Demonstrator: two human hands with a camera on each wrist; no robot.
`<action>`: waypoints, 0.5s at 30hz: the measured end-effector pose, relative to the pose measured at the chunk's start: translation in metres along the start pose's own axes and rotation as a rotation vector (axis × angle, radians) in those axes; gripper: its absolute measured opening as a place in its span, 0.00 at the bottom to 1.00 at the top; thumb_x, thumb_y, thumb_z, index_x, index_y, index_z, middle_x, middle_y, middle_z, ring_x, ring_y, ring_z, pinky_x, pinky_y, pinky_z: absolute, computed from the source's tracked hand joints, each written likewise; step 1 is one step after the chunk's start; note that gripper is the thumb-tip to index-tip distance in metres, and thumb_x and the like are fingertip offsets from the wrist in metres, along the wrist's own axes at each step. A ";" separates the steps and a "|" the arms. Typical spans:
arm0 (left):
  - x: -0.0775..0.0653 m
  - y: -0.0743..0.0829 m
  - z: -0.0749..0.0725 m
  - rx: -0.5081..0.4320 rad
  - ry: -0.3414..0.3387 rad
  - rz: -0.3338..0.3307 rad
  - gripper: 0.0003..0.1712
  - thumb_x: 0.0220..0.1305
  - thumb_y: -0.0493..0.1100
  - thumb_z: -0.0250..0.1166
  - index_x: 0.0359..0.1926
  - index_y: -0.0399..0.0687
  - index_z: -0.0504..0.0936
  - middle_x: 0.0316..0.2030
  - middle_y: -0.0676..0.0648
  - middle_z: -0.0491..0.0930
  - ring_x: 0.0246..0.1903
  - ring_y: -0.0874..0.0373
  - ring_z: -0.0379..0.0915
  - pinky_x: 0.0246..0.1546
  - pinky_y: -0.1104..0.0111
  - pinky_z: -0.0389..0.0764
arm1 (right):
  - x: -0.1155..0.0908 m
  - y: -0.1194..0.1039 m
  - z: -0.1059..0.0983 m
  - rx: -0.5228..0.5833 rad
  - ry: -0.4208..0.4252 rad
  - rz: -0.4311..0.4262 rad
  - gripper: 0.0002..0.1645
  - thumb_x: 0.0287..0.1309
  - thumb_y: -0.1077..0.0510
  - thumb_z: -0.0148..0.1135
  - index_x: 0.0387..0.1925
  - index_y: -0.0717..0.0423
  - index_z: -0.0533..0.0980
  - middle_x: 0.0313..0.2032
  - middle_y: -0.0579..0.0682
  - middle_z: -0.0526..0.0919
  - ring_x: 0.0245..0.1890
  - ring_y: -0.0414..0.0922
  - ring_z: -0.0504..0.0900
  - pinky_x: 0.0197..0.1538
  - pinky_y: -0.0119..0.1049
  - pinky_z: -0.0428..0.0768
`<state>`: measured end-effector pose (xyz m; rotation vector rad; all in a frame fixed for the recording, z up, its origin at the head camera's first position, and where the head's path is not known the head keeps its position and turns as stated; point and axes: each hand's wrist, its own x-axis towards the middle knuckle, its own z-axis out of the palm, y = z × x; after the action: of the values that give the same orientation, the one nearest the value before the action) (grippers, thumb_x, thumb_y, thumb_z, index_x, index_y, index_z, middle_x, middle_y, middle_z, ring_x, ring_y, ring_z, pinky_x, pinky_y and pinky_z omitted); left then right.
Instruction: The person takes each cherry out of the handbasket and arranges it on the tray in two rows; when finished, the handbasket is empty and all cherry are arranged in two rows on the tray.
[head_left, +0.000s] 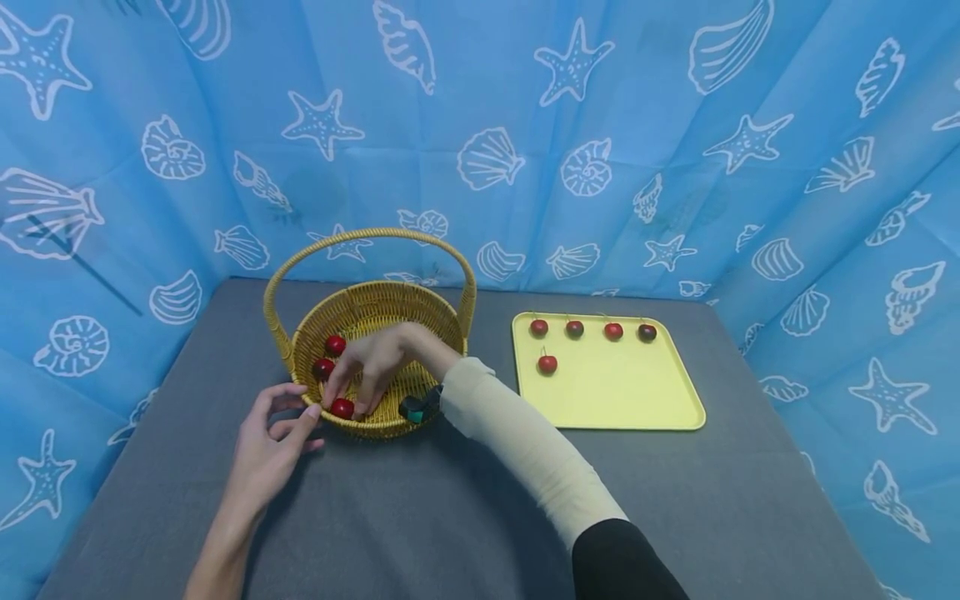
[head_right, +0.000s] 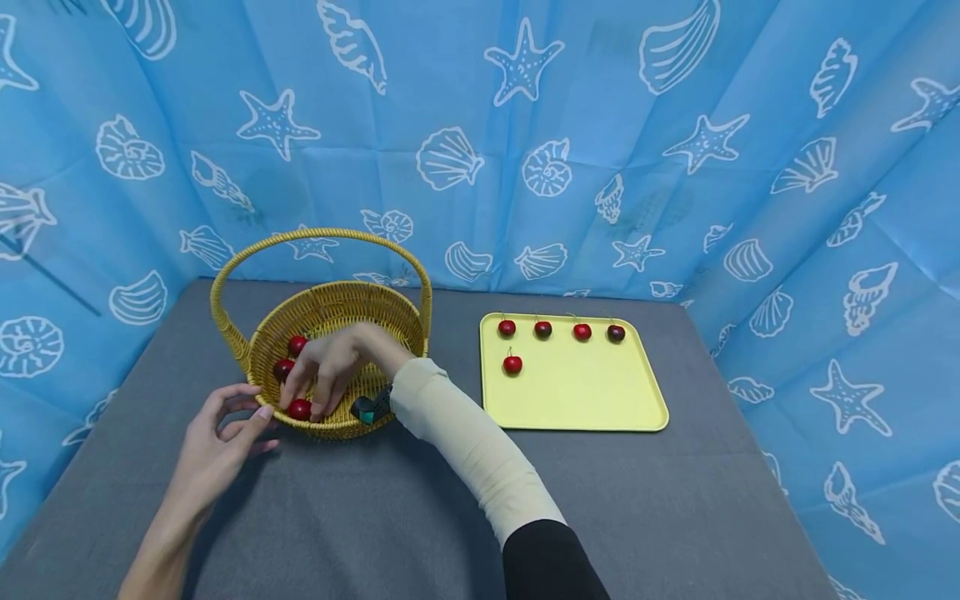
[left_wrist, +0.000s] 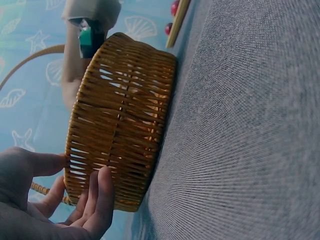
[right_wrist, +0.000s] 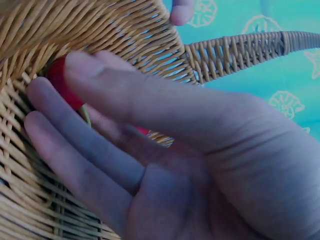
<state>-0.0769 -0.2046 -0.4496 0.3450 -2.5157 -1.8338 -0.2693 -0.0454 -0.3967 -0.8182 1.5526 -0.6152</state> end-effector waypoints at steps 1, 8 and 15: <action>0.000 0.000 0.000 0.001 0.000 -0.001 0.31 0.83 0.50 0.62 0.76 0.45 0.64 0.67 0.38 0.69 0.46 0.58 0.87 0.44 0.69 0.96 | -0.001 0.000 0.001 0.000 -0.001 -0.003 0.31 0.69 0.73 0.67 0.72 0.60 0.76 0.67 0.51 0.77 0.58 0.45 0.86 0.65 0.41 0.91; -0.001 0.000 -0.002 -0.009 -0.009 -0.008 0.31 0.83 0.51 0.62 0.76 0.45 0.64 0.68 0.38 0.69 0.47 0.60 0.86 0.45 0.69 0.96 | 0.000 0.004 0.000 0.070 0.010 -0.030 0.26 0.69 0.74 0.66 0.67 0.62 0.79 0.60 0.55 0.82 0.47 0.47 0.90 0.63 0.46 0.93; 0.000 -0.001 -0.002 -0.017 -0.007 0.001 0.31 0.82 0.50 0.63 0.76 0.45 0.64 0.67 0.39 0.69 0.46 0.62 0.86 0.45 0.68 0.96 | -0.007 0.001 -0.005 0.049 0.070 -0.099 0.22 0.70 0.72 0.67 0.63 0.63 0.81 0.54 0.56 0.85 0.40 0.46 0.91 0.55 0.43 0.96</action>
<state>-0.0770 -0.2066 -0.4499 0.3374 -2.5027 -1.8588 -0.2744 -0.0399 -0.3926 -0.8482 1.5606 -0.7581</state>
